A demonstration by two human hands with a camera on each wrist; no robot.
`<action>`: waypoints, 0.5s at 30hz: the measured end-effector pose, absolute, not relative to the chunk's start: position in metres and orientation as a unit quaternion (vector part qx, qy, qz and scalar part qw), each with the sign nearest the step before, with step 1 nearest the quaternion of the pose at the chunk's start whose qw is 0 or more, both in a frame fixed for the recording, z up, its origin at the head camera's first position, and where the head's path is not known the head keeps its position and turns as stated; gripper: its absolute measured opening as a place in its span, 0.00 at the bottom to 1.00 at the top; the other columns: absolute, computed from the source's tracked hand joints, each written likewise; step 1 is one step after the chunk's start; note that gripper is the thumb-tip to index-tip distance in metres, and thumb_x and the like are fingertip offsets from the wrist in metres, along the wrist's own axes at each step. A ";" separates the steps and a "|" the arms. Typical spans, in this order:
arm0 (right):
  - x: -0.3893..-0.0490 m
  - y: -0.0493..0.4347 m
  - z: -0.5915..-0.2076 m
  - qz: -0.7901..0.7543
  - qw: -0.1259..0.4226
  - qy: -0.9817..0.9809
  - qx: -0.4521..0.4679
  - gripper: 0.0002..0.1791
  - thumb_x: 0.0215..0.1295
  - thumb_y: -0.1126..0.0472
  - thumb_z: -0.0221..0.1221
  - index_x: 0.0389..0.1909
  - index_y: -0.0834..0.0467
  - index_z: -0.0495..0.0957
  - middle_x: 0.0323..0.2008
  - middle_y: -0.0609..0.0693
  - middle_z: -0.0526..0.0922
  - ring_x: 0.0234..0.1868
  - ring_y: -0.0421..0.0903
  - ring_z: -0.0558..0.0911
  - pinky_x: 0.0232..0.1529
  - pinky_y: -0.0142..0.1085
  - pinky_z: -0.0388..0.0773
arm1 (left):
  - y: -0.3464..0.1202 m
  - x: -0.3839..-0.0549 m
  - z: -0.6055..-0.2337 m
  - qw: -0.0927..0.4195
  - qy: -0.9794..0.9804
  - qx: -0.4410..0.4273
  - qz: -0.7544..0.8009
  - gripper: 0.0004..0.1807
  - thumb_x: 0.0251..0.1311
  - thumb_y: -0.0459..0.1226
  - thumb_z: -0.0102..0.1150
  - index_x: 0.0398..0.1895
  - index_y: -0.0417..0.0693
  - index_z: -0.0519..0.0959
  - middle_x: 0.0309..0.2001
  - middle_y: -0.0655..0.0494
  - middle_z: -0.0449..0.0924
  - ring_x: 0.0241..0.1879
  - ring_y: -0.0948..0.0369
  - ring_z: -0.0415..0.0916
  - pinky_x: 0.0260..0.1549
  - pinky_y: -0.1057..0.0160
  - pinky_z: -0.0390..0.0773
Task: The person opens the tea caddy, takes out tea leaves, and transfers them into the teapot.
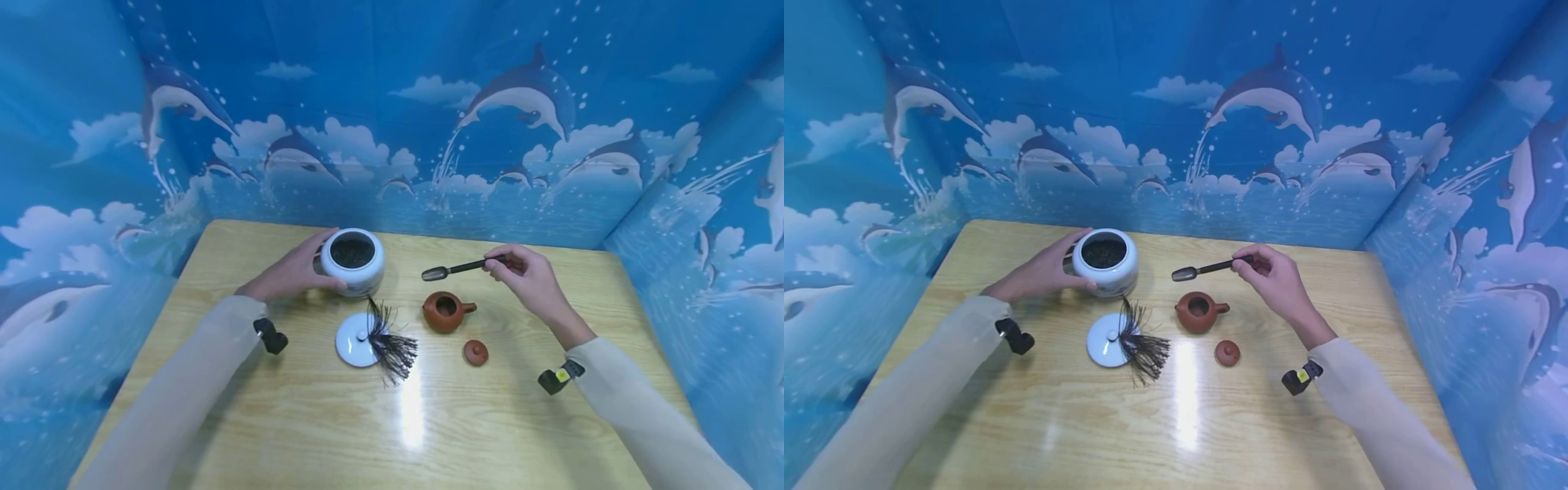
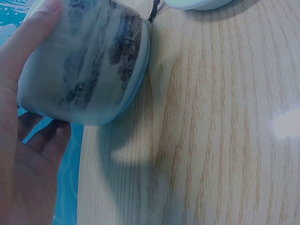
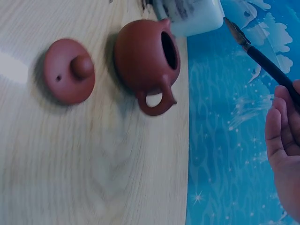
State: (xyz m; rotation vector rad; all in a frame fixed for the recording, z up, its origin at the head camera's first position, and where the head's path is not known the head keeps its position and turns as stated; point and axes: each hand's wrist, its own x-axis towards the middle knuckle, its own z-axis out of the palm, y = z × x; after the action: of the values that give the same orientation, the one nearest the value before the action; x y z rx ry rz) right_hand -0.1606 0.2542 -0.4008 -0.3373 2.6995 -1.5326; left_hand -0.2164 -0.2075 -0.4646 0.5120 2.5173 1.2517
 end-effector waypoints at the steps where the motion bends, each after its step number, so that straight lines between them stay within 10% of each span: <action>1: -0.162 0.252 -0.401 -0.497 0.010 0.861 -0.108 0.16 0.83 0.55 0.62 0.59 0.63 0.84 0.45 0.48 0.91 0.43 0.34 0.88 0.44 0.27 0.88 | -0.208 -0.216 -0.465 0.141 0.872 0.178 0.435 0.72 0.50 0.61 0.85 0.91 0.57 0.48 0.89 0.53 0.51 0.87 0.46 0.53 0.83 0.32 0.57; 6: -0.169 0.240 -0.402 -0.519 0.013 0.847 -0.110 0.18 0.83 0.54 0.61 0.60 0.63 0.83 0.45 0.43 0.90 0.44 0.36 0.88 0.47 0.28 0.88 | -0.208 -0.216 -0.465 0.142 0.868 0.183 0.439 0.71 0.52 0.60 0.85 0.91 0.56 0.48 0.89 0.51 0.50 0.87 0.46 0.51 0.84 0.32 0.56; 15: -0.183 0.215 -0.401 -0.534 0.013 0.837 -0.123 0.20 0.83 0.52 0.62 0.61 0.64 0.82 0.52 0.62 0.89 0.48 0.41 0.88 0.51 0.32 0.88 | -0.208 -0.214 -0.463 0.147 0.869 0.180 0.436 0.72 0.50 0.61 0.85 0.91 0.58 0.47 0.89 0.52 0.49 0.87 0.46 0.51 0.83 0.32 0.57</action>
State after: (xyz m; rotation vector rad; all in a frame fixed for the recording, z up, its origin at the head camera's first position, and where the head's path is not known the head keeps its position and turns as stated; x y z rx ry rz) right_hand -0.1830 0.2153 -0.4005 -0.3826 2.6069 -1.6628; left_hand -0.2145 -0.2081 -0.4633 0.5178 2.5021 1.2554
